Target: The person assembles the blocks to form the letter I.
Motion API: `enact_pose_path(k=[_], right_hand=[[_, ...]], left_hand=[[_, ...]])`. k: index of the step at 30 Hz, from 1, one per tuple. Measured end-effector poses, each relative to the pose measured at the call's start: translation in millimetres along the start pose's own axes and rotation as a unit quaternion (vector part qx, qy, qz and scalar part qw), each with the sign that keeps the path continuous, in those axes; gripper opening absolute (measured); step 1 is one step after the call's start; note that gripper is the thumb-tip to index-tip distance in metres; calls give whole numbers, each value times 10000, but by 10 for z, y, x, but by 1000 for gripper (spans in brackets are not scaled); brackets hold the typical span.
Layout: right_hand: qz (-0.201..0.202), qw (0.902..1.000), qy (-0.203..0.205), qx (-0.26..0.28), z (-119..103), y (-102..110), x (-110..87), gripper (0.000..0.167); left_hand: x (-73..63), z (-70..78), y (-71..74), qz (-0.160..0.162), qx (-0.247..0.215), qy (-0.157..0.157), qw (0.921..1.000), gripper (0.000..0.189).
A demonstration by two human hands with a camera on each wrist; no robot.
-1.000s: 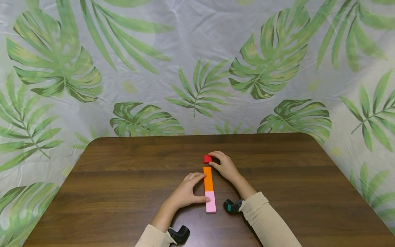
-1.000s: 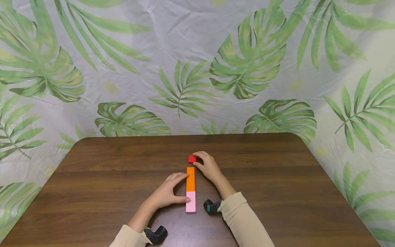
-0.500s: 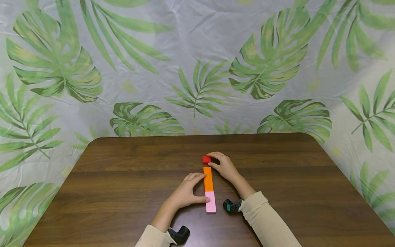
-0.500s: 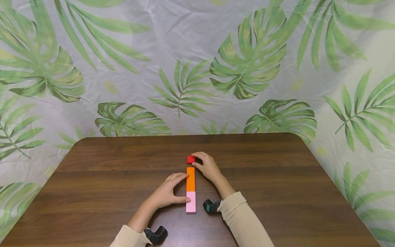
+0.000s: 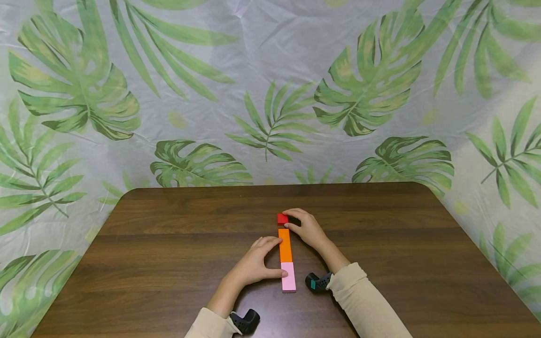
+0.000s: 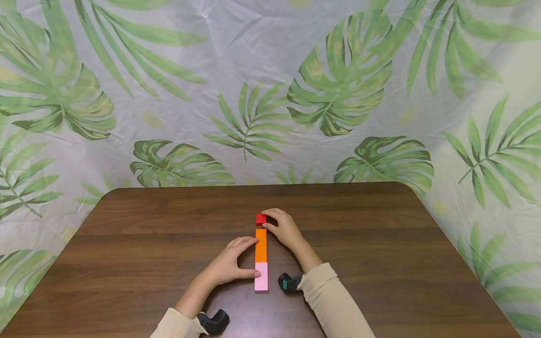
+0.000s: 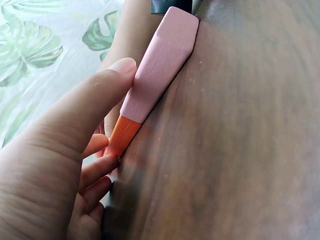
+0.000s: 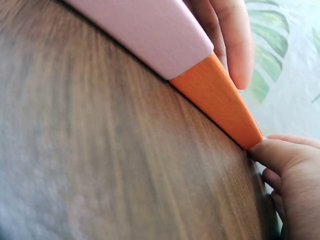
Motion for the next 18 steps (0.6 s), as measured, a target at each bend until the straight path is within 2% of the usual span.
enact_pose_path(k=[18], right_hand=[[-60,10000,-62,3,-11,4,-10,37]], left_hand=[[-6,6,11,4,-20,1,10000,81]])
Point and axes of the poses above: each hand's wrist, its own x-axis towards the middle knuckle, its own y-axis out of the back of the hand, z = x × y, the point moved 5 cm from there along x, towards the middle knuckle, and after that the axes turned 4 degrees about y, right-handed, at the moved point
